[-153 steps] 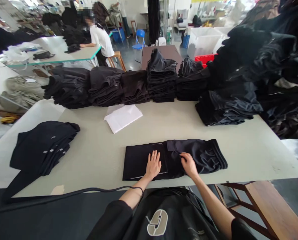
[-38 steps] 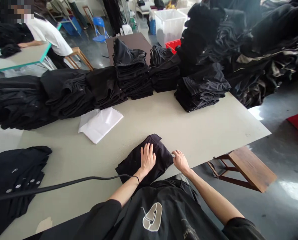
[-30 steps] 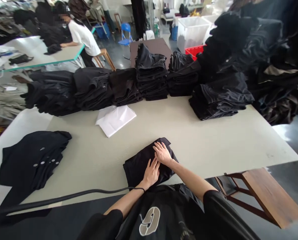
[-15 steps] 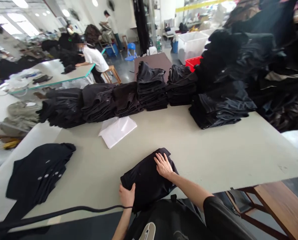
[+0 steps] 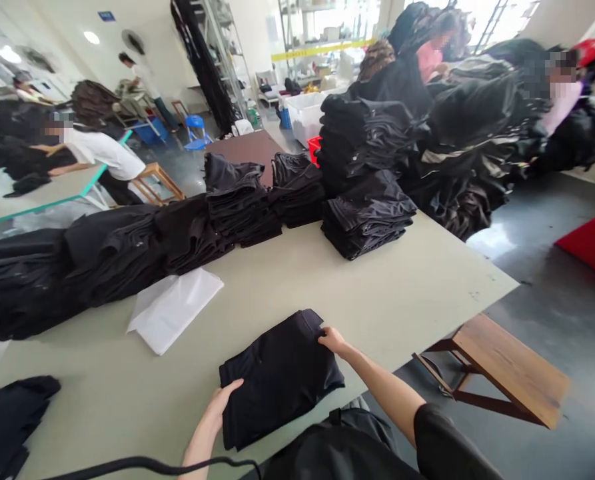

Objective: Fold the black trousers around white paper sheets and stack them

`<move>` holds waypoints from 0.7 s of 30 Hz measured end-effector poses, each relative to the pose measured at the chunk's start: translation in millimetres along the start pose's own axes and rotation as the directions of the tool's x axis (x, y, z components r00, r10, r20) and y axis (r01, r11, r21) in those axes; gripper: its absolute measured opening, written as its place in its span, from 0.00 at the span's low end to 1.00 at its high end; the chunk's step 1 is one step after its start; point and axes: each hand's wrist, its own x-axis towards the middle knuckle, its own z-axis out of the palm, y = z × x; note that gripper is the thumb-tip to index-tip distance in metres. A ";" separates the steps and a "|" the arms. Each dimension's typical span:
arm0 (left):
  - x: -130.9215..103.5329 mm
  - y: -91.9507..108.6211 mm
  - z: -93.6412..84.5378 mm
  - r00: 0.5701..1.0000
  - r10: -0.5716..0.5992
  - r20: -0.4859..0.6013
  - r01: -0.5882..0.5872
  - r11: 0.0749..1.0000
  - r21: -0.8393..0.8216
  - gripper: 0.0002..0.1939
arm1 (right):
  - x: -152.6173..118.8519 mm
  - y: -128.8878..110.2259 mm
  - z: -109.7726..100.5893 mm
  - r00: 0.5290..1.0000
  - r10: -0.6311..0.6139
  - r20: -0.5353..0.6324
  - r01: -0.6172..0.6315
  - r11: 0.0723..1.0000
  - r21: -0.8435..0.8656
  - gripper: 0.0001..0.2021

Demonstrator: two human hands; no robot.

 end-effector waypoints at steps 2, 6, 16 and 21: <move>24.7 32.9 -0.1 0.997 0.066 0.030 -0.070 0.980 0.185 0.07 | -15.5 8.0 5.6 0.999 0.031 -0.032 -0.031 0.999 0.006 0.02; 68.9 130.0 13.4 0.980 0.195 -0.049 -0.136 0.824 0.550 0.15 | -53.3 33.9 26.7 0.952 0.133 0.275 -0.135 0.991 -0.012 0.05; -42.0 249.7 220.5 0.467 0.628 0.623 -0.755 -0.084 0.651 0.11 | -55.7 76.1 -87.9 0.977 -0.034 -0.212 0.087 0.965 0.247 0.12; -109.0 227.4 271.6 0.095 0.696 0.711 -0.927 -0.198 0.318 0.20 | -45.7 79.3 -106.2 0.993 0.027 -0.115 0.033 0.870 0.492 0.24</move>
